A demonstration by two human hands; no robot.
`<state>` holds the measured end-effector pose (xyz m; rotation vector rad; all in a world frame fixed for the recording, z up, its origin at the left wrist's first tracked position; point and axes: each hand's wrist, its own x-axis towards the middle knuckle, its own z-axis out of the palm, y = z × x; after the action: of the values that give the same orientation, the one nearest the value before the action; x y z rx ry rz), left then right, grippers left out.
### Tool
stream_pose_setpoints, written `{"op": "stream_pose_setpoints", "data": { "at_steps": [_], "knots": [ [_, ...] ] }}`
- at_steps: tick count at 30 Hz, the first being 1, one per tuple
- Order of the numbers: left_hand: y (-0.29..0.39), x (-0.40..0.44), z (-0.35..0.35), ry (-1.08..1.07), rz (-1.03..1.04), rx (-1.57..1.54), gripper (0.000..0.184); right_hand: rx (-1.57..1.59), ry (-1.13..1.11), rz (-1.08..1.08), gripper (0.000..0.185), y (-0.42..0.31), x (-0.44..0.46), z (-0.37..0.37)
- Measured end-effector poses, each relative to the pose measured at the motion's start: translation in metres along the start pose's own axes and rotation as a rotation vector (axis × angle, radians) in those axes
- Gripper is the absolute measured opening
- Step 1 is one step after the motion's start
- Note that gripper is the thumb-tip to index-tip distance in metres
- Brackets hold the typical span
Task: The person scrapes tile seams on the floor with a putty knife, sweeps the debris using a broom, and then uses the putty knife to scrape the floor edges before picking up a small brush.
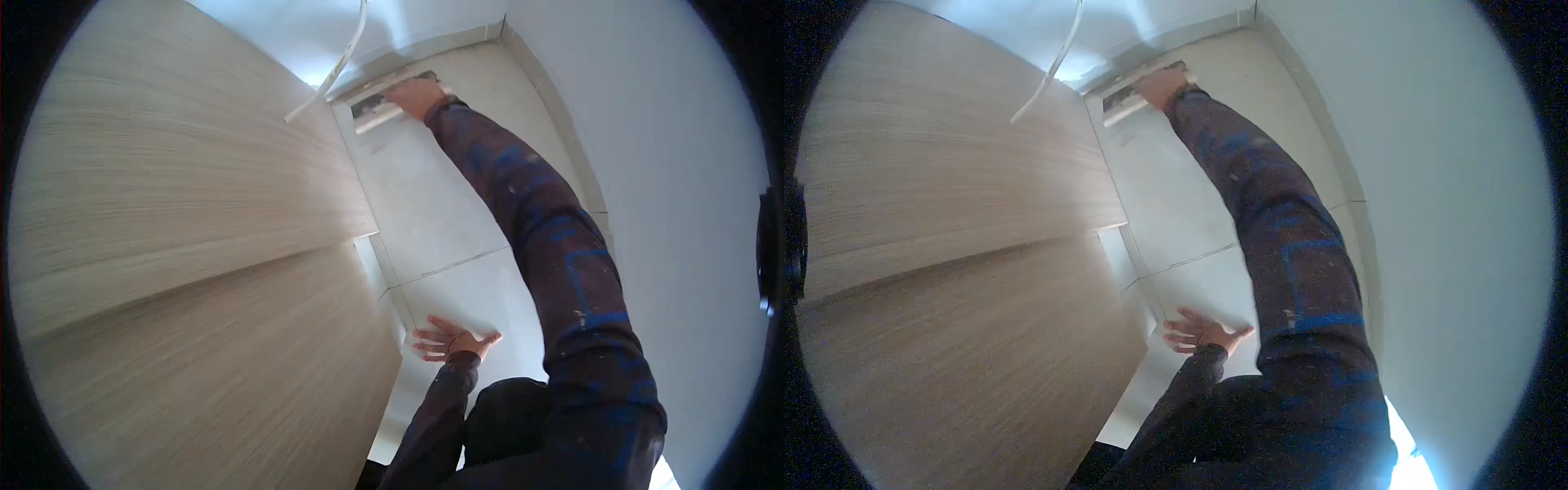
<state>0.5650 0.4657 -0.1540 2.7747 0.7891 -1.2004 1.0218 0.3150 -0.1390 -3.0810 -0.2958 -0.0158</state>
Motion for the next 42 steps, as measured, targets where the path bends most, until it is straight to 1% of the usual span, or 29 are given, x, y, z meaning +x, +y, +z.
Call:
{"op": "stream_pose_setpoints", "data": {
  "at_steps": [2,4,6,7,9,10,12,13,15,17,19,20,21,22,23,25,27,30,32,33,35,37,39,41,42],
  "knots": [
    [0.010,-0.008,-0.017,-0.039,-0.015,-0.023,0.165,-0.083,0.444,-0.149,0.038,0.008,-0.009,0.021],
    [0.007,-0.009,-0.017,-0.038,-0.007,-0.006,0.165,-0.094,0.402,-0.131,0.041,0.006,-0.008,0.015],
    [0.005,-0.010,-0.016,-0.035,-0.010,0.004,0.165,-0.062,0.038,0.019,0.037,-0.005,0.003,-0.027],
    [0.007,-0.008,-0.017,-0.031,-0.005,0.007,0.165,-0.059,0.046,0.020,0.037,-0.006,0.012,-0.023],
    [0.006,-0.004,-0.012,-0.007,-0.008,0.006,0.165,-0.078,0.035,0.047,0.030,-0.007,0.023,-0.004],
    [0.007,-0.007,-0.013,0.009,-0.004,0.000,0.166,-0.079,0.029,0.048,0.030,-0.008,0.014,-0.010],
    [0.012,-0.010,-0.022,-0.005,0.017,0.003,0.165,-0.065,0.170,-0.113,0.024,-0.004,-0.002,-0.020],
    [0.014,-0.012,-0.028,-0.049,-0.004,0.018,0.165,-0.067,0.236,-0.088,0.024,-0.001,0.000,-0.024],
    [0.011,-0.012,-0.029,-0.094,-0.052,0.042,0.164,-0.036,0.230,-0.078,0.024,0.007,0.013,-0.039],
    [0.008,-0.011,-0.024,-0.065,0.010,-0.031,0.163,0.001,0.232,-0.063,0.023,0.015,0.036,-0.038],
    [0.006,-0.004,-0.014,-0.039,-0.017,0.006,0.165,0.089,0.129,-0.028,0.023,0.025,0.065,-0.034],
    [0.005,0.000,-0.004,-0.021,-0.031,0.039,0.168,0.097,0.134,-0.027,0.023,0.025,0.073,-0.032],
    [0.002,0.010,0.020,0.040,-0.080,0.147,0.168,0.074,0.120,0.004,0.023,0.025,0.078,-0.033],
    [-0.005,0.015,0.031,0.036,-0.081,0.153,0.168,0.062,0.106,0.022,0.023,0.023,0.076,-0.028],
    [-0.011,0.018,0.040,0.108,-0.058,0.137,0.168,0.050,0.092,0.040,0.023,0.020,0.073,-0.025],
    [-0.003,0.014,0.028,0.141,-0.035,0.083,0.169,0.054,-0.032,-0.004,0.028,0.014,0.068,-0.019],
    [0.003,0.008,0.017,0.154,-0.030,0.050,0.170,0.065,-0.068,-0.046,0.030,0.020,0.052,-0.027],
    [0.006,-0.002,-0.004,0.121,-0.013,0.027,0.170,0.108,-0.073,-0.078,0.025,0.018,-0.014,-0.029],
    [0.009,-0.008,-0.017,0.015,-0.028,0.035,0.168,0.153,-0.050,-0.047,0.021,0.015,-0.064,-0.032],
    [0.013,-0.013,-0.029,-0.010,-0.016,0.046,0.167,0.115,0.050,-0.033,0.020,0.010,-0.094,-0.033],
    [0.019,-0.022,-0.049,-0.082,-0.018,0.040,0.166,0.146,0.244,0.001,0.024,-0.004,-0.164,-0.048],
    [0.012,-0.025,-0.047,-0.112,-0.036,0.044,0.166,0.303,0.378,0.076,0.036,-0.026,-0.243,-0.073],
    [0.010,-0.028,-0.042,-0.090,-0.039,0.069,0.164,0.468,0.406,0.208,0.046,-0.047,-0.321,-0.080],
    [0.008,-0.030,-0.043,-0.079,-0.018,0.108,0.161,0.659,0.416,0.373,0.051,-0.068,-0.395,-0.078],
    [0.008,-0.030,-0.043,-0.074,-0.007,0.127,0.159,0.755,0.442,0.456,0.050,-0.083,-0.428,-0.078]
  ]
}}
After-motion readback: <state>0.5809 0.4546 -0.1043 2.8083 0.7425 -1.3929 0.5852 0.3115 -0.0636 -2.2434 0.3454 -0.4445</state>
